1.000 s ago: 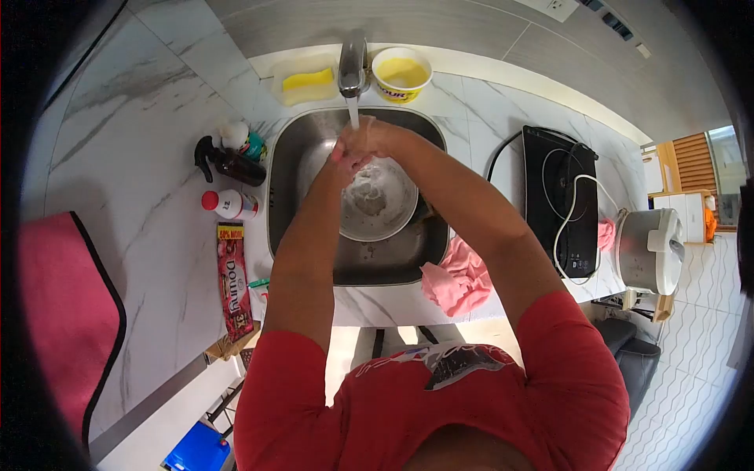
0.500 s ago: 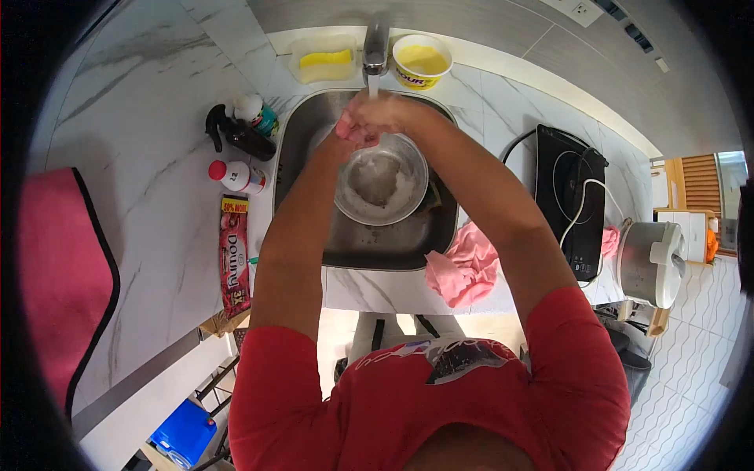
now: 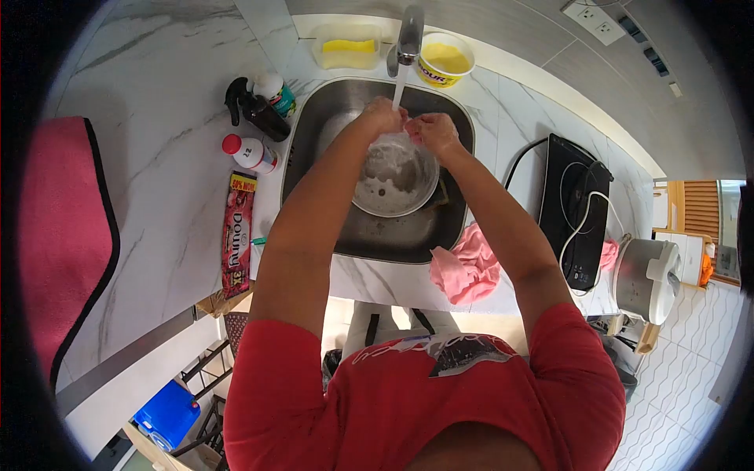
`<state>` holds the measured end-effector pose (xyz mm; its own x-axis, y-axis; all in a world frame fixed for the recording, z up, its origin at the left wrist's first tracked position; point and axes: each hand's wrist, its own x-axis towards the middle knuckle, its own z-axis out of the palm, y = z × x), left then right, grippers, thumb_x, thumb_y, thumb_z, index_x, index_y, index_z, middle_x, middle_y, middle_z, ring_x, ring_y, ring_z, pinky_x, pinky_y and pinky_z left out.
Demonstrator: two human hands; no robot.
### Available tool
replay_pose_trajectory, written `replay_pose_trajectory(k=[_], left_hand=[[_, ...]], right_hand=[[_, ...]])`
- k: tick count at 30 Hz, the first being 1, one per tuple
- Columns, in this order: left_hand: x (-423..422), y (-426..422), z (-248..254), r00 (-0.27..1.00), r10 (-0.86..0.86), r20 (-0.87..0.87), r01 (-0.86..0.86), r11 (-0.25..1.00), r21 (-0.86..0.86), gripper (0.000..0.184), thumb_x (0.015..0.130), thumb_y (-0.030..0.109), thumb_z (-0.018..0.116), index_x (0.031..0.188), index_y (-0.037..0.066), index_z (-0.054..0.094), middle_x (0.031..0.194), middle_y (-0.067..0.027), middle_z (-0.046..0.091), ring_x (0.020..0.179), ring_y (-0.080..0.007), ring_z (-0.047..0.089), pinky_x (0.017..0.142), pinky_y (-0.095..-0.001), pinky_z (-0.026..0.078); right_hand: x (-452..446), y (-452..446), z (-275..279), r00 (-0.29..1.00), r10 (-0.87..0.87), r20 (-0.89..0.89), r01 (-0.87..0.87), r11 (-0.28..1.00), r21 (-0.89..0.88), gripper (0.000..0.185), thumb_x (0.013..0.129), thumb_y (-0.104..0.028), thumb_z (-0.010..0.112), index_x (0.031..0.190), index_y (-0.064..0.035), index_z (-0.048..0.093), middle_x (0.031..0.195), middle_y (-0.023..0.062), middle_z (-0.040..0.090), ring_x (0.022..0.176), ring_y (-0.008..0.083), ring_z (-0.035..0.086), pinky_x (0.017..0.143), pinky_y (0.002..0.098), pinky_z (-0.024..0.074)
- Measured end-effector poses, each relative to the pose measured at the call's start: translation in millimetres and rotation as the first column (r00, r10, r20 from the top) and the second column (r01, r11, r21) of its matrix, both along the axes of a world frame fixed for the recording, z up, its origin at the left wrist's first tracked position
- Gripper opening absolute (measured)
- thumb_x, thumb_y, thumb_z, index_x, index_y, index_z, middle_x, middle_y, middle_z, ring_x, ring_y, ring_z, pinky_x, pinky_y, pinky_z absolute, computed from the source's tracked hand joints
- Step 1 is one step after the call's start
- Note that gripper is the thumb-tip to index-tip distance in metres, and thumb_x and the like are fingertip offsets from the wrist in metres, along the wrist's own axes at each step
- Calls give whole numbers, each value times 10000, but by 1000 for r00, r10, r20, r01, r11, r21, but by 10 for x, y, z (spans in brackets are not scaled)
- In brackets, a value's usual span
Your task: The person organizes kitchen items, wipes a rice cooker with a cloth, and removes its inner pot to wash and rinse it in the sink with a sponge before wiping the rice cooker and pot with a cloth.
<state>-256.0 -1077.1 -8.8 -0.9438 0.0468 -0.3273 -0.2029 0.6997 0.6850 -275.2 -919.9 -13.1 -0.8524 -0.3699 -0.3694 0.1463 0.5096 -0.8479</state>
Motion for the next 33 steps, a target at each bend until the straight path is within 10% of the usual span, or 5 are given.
replay_pose_trajectory(k=[4, 10, 18, 26, 33], left_hand=[[-33, -240, -397, 968, -195, -160, 84, 848, -524, 252, 730, 242, 566, 850, 49, 672, 917, -199, 633, 861, -373, 607, 766, -432, 487], [834, -442, -1197, 791, 600, -116, -604, 738, -301, 487, 736, 171, 568, 1206, 55, 525, 1068, -193, 602, 974, -330, 587, 839, -386, 452], [943, -429, -2244, 774, 625, -100, -544, 737, 401, 469, 737, 70, 538, 1205, 95, 545, 1170, -187, 558, 1037, -299, 564, 886, -368, 441], [924, -61, -617, 785, 435, -441, -243, 871, 426, 526, 679, -70, 521, 1151, 153, 590, 1278, -108, 481, 1191, -339, 433, 1003, -441, 325], [1165, 364, -421, 782, 86, -618, -341, 888, -308, 669, 671, -76, 527, 1295, 153, 448, 1387, -40, 357, 1310, -347, 258, 1050, -576, 133]], right_hand=[[-133, -248, -243, 838, -76, 541, 282, 908, -309, 186, 862, -106, 515, 873, 49, 616, 819, 164, 610, 765, 254, 616, 706, 329, 546], [-198, -653, -456, 731, -9, 683, 303, 900, -312, 169, 886, -86, 473, 914, 71, 529, 868, 211, 579, 852, 318, 597, 755, 421, 542], [-102, -755, -340, 464, 545, 699, -208, 834, -512, 233, 841, -33, 463, 1004, 117, 536, 980, 220, 585, 948, 304, 587, 918, 385, 459], [-53, -334, 198, 641, 121, 758, 173, 939, -296, 324, 898, -103, 423, 1116, 135, 447, 1091, 254, 513, 1052, 361, 519, 926, 492, 435], [334, -309, -228, 630, -63, 774, 651, 587, -481, 248, 961, -177, 380, 1058, 46, 433, 1019, 162, 490, 900, 281, 533, 757, 480, 480]])
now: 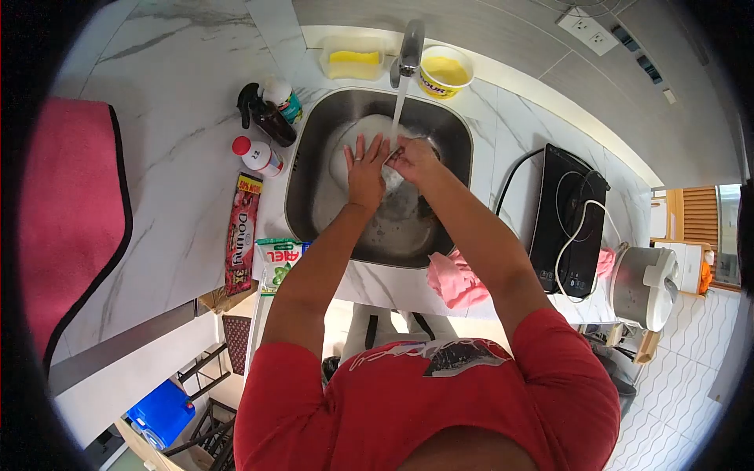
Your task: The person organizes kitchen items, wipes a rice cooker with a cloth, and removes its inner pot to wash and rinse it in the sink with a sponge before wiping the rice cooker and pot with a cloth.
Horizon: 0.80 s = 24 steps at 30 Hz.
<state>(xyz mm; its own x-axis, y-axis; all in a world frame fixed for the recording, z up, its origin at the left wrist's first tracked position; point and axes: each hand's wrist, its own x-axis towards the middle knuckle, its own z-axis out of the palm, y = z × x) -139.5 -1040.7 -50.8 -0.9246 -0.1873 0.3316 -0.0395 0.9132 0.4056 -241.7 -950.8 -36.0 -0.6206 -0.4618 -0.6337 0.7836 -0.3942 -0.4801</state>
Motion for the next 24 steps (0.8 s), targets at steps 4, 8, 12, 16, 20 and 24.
replay_pose_trajectory(k=[4, 8, 12, 16, 20, 24], left_hand=[[66, -21, -34, 998, -56, -38, 53, 997, -56, 640, 657, 11, 590, 1276, 91, 449, 1387, -47, 339, 1315, -346, 231, 1057, -569, 125], [81, 20, 3, 994, -111, 0, 111, 990, -86, 591, 683, 115, 600, 1258, 82, 468, 1378, -69, 350, 1310, -351, 235, 1057, -571, 123], [-24, 40, 60, 972, -219, -90, 215, 975, -54, 488, 737, 238, 565, 1204, 99, 533, 1365, -91, 364, 1296, -374, 248, 1046, -578, 137], [-313, -65, 84, 980, -156, -121, 148, 986, -71, 442, 764, 273, 552, 1181, 126, 562, 1379, -113, 348, 1281, -392, 274, 1026, -597, 154], [-583, -302, -154, 1000, 5, -16, -3, 995, 96, 459, 778, 275, 558, 1217, 142, 533, 1385, -127, 343, 1263, -407, 306, 1013, -589, 206], [-450, -444, -316, 990, -139, -9, 136, 954, 268, 550, 809, 253, 576, 1324, 177, 397, 1392, -150, 330, 1244, -406, 341, 1016, -449, 307]], right_hand=[[65, 25, -74, 999, 17, 46, -16, 1000, -17, 216, 952, -159, 405, 1054, 24, 461, 985, 127, 526, 868, 250, 546, 768, 438, 488], [105, 178, -263, 994, -79, 78, 86, 993, -83, 212, 946, -178, 428, 1051, -4, 490, 993, 109, 561, 873, 238, 557, 784, 412, 486], [84, 335, -334, 981, -195, 16, 195, 981, 23, 232, 958, -167, 399, 1009, 45, 477, 932, 125, 515, 821, 221, 542, 729, 414, 498], [134, 351, -89, 952, -298, 63, 302, 951, -60, 268, 970, -169, 341, 1115, 31, 442, 1114, 147, 519, 1022, 281, 519, 898, 473, 436], [66, 307, 52, 851, -487, 196, 519, 838, -168, 306, 977, -153, 277, 1180, 52, 380, 1211, 195, 456, 1131, 330, 472, 962, 529, 385], [-83, 196, 129, 840, -528, 127, 542, 828, -143, 312, 975, -143, 254, 1183, 56, 376, 1203, 204, 455, 1114, 343, 480, 956, 536, 386]])
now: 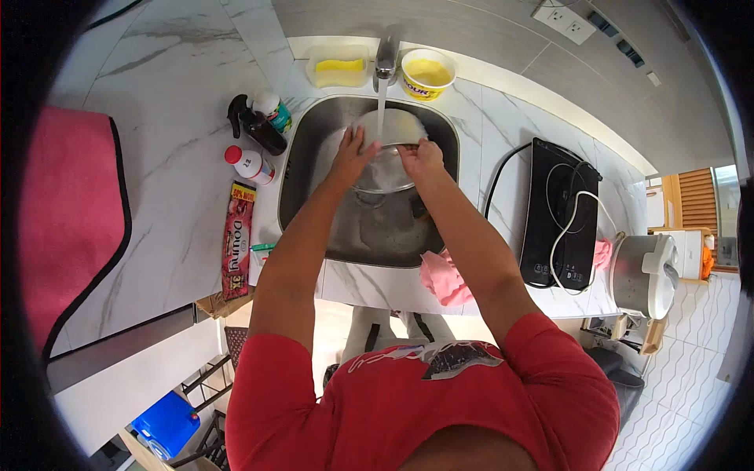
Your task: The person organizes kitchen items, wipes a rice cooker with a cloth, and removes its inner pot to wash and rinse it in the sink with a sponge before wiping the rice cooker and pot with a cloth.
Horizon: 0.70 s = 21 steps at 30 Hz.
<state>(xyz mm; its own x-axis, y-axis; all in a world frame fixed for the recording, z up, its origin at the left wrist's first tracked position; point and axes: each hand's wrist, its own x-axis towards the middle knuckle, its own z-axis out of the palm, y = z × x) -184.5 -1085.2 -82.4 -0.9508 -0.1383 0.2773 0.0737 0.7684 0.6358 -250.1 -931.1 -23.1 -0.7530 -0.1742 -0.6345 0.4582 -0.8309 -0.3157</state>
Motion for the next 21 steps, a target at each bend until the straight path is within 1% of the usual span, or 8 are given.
replay_pose_trajectory(k=[1, 8, 10, 15, 17, 19, 20, 21], left_hand=[[79, 20, 25, 986, 10, 166, -72, 925, 373, 638, 827, 269, 590, 1390, 194, 301, 1398, -162, 315, 1249, -395, 345, 1024, -393, 322], [366, -237, 116, 978, 125, 167, -152, 976, 159, 714, 745, 121, 581, 1388, 206, 283, 1183, -277, 461, 1088, -410, 483, 895, -433, 416], [351, -260, 247, 833, 218, 508, -298, 951, 80, 681, 751, 111, 533, 1384, 184, 294, 1055, -278, 546, 896, -386, 603, 751, -435, 505], [329, -311, 952, 680, 65, 730, -287, 940, 184, 551, 757, 99, 496, 1282, -12, 367, 853, -267, 611, 566, -323, 639, 454, -406, 526], [325, -328, 1078, 666, 20, 746, -241, 952, 190, 494, 759, 99, 488, 1213, -82, 422, 822, -267, 616, 496, -306, 629, 383, -394, 512], [376, -258, 1317, 714, 169, 680, -349, 928, 135, 338, 744, 80, 493, 995, -139, 547, 766, -274, 611, 534, -316, 641, 404, -414, 517], [392, -266, 1402, 714, 174, 678, -351, 927, 132, 338, 744, 80, 493, 995, -139, 547, 766, -274, 611, 534, -316, 641, 404, -414, 517], [407, -265, 1466, 681, 190, 707, -354, 931, 91, 280, 761, 79, 488, 932, -126, 574, 756, -255, 618, 564, -309, 647, 444, -408, 528]], right_hand=[[-30, -40, 8, 998, 65, -22, -63, 996, 71, 313, 973, -141, 259, 1188, 58, 368, 1198, 206, 456, 1097, 347, 486, 959, 537, 384], [-204, -404, 54, 787, 604, -124, -595, 797, 109, 256, 945, -108, 354, 1113, 68, 434, 1122, 240, 482, 1029, 356, 513, 924, 507, 440], [-209, -485, 120, 815, 578, -26, -560, 800, 215, 214, 910, -61, 426, 1070, 76, 464, 1043, 240, 523, 971, 354, 545, 872, 476, 494], [-456, -515, 20, 541, 839, -57, -694, 484, 533, 180, 850, -88, 542, 967, 48, 548, 851, 176, 599, 792, 322, 604, 767, 448, 533], [-507, -512, 52, 377, 922, -85, -669, 334, 664, 172, 828, -116, 578, 916, 32, 589, 829, 159, 612, 772, 304, 610, 756, 435, 529], [-582, -513, 44, 198, 955, 223, -192, -185, 964, 197, 768, -184, 642, 802, 10, 637, 799, 149, 631, 754, 283, 629, 720, 429, 519], [-575, -488, 43, 195, 956, 220, -191, -183, 965, 197, 768, -184, 642, 802, 10, 637, 799, 149, 631, 754, 283, 629, 720, 429, 519], [-516, -431, 53, 147, 948, 283, 125, -302, 945, 220, 756, -204, 652, 780, 14, 641, 777, 154, 630, 754, 283, 635, 703, 434, 517]])
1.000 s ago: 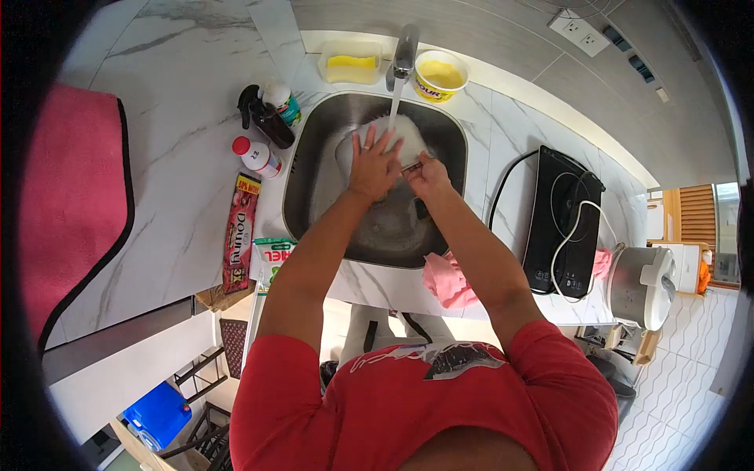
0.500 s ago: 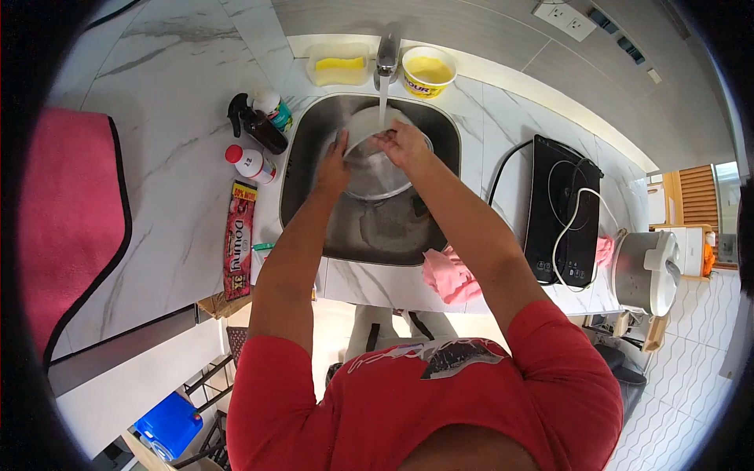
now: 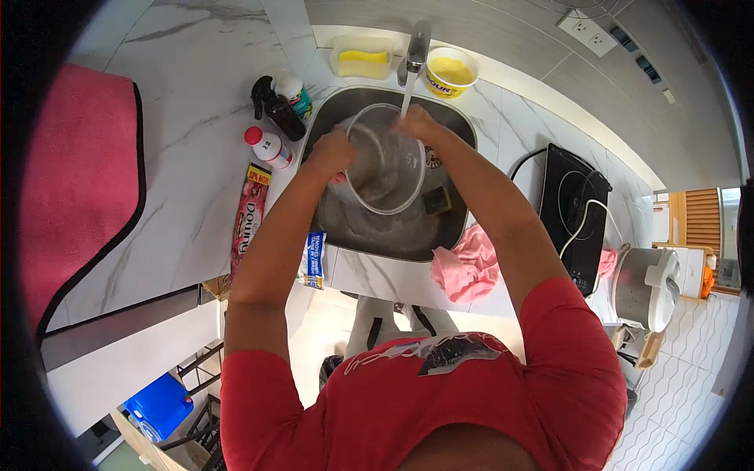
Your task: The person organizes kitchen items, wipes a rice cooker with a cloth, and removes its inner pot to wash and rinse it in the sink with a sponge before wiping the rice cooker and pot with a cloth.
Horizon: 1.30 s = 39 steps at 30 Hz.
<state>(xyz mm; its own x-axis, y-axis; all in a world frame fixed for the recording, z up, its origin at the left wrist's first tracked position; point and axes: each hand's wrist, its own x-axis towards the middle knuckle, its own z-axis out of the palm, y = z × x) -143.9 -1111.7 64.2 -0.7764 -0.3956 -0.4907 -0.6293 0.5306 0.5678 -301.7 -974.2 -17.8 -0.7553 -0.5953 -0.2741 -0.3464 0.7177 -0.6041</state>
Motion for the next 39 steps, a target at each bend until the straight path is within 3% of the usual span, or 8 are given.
replay_pose_trajectory(k=[5, 7, 11, 23, 25, 31, 36, 39], left_hand=[[57, -310, -441, 900, -430, -77, 337, 796, -503, 223, 811, 101, 491, 855, -88, 601, 767, -195, 641, 677, -288, 659, 594, -368, 549], [-41, -658, -1023, 886, -459, 65, 463, 882, -91, 233, 836, 143, 495, 890, -67, 580, 855, -149, 651, 739, -260, 659, 656, -314, 543], [287, -554, -948, 993, 65, 102, -112, 818, 565, 208, 821, 134, 519, 898, -54, 567, 849, -150, 644, 715, -269, 660, 653, -341, 558], [-347, 511, -2262, 825, 488, 286, -540, 532, 652, 589, 794, 443, 634, 1183, 14, 525, 1056, -145, 603, 949, -247, 598, 761, -337, 505], [-804, 318, -2899, 970, 224, 98, -234, 966, 112, 606, 797, 447, 627, 1206, 13, 516, 1050, -140, 615, 912, -258, 611, 759, -333, 488], [-856, -48, -1413, 870, -465, -162, 438, 881, -181, 437, 779, 228, 620, 1157, 15, 562, 964, -114, 645, 826, -245, 620, 710, -343, 478], [-387, -163, -905, 941, 255, -223, -12, 684, 730, 356, 803, 13, 494, 1150, 41, 570, 958, -104, 618, 831, -193, 585, 742, -332, 471], [-284, -141, -845, 926, 275, -259, -95, 833, 545, 473, 706, -62, 443, 1134, 72, 593, 1016, -88, 626, 840, -206, 597, 773, -331, 478]], right_hand=[[208, 407, -107, 847, 385, -366, -247, 895, 371, 279, 750, -241, 652, 814, 30, 641, 816, 200, 626, 805, 309, 641, 704, 440, 520], [284, 607, -254, 965, -213, 155, 188, 969, 157, 289, 767, -248, 632, 861, 25, 621, 842, 184, 617, 739, 312, 639, 660, 457, 539], [190, 846, -100, 692, -101, 715, 111, 993, 33, 245, 768, -192, 614, 864, 32, 589, 817, 170, 602, 640, 301, 632, 571, 453, 551], [616, 430, 1008, 814, 423, -398, -325, 900, 292, 153, 671, -47, 578, 789, 51, 582, 783, 222, 623, 824, 346, 623, 758, 423, 501], [632, 522, 1002, 824, 374, -427, -305, 926, 223, 187, 674, -38, 570, 839, 48, 585, 813, 218, 626, 807, 379, 611, 743, 432, 497], [130, 1078, 825, 955, 121, -272, -171, 971, -167, 236, 779, -121, 539, 978, -18, 612, 935, 218, 620, 879, 366, 601, 787, 412, 473], [25, 1135, 193, 999, 2, 36, 14, 894, -448, 244, 836, -168, 532, 1048, -56, 580, 946, 189, 624, 896, 362, 587, 781, 412, 461], [243, 984, 46, 984, -75, -164, 33, 970, -243, 234, 833, -137, 541, 1042, -34, 557, 903, 186, 612, 881, 357, 572, 783, 406, 455]])
